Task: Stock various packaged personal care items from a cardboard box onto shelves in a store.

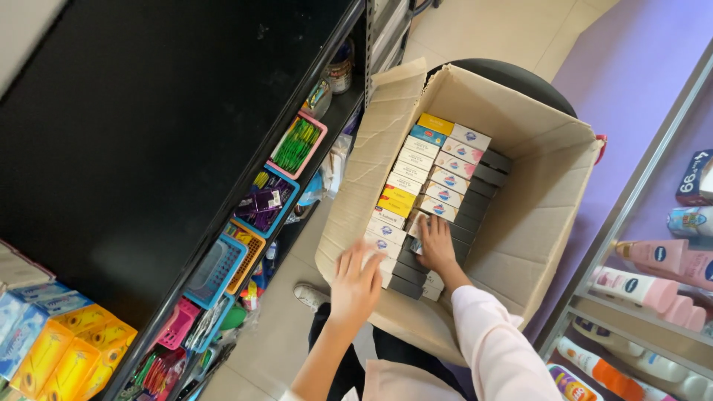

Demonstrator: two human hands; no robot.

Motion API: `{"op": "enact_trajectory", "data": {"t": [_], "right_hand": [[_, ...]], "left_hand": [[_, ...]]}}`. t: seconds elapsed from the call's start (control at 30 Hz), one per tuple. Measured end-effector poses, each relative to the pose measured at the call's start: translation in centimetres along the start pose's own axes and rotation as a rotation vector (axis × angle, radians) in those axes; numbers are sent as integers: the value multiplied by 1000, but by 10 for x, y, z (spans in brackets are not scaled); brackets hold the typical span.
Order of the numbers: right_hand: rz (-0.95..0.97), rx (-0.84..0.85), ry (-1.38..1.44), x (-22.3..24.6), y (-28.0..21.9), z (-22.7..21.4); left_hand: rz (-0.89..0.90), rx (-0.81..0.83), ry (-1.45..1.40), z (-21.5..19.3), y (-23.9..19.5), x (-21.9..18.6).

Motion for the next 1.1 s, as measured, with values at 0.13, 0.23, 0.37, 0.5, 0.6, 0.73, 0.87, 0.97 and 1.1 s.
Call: {"op": "enact_trajectory", "data": {"t": [0.13,0.23,0.37,0.5,0.6,0.73,0.87,0.97,1.1], "right_hand": [[79,140,69,10,7,-11],[108,116,154,-2,14,12],[73,77,203,-7,12,21],[6,36,275,-12,5,12],[-28,35,360,-14,-2,-32],[-149,-2,590,-7,-14,-143],[-350,-344,515,24,-20,-295],[-372,-444,479,68,-8,-397],[-649,-557,320,145,53,-461]], "left_hand": [[-49,-52,306,22,59,6],[-437,457,160,74,47,61],[-319,308,153,73,44,64],[-334,304,143,69,43,61],[-350,312,129,64,47,56],[-327,274,41,60,48,55],[-371,290,47,66,45,60],[-310,228,17,63,44,58],[-327,277,18,67,43,59]]}}
Point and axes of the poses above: each hand's wrist, its own y-axis towards the middle knuckle, its own z-axis out of the palm, x = y × z, the point moved 7 cm from there along y, towards the middle knuckle, and after that the axes turned 10 degrees about -z, right-handed, at the moved point
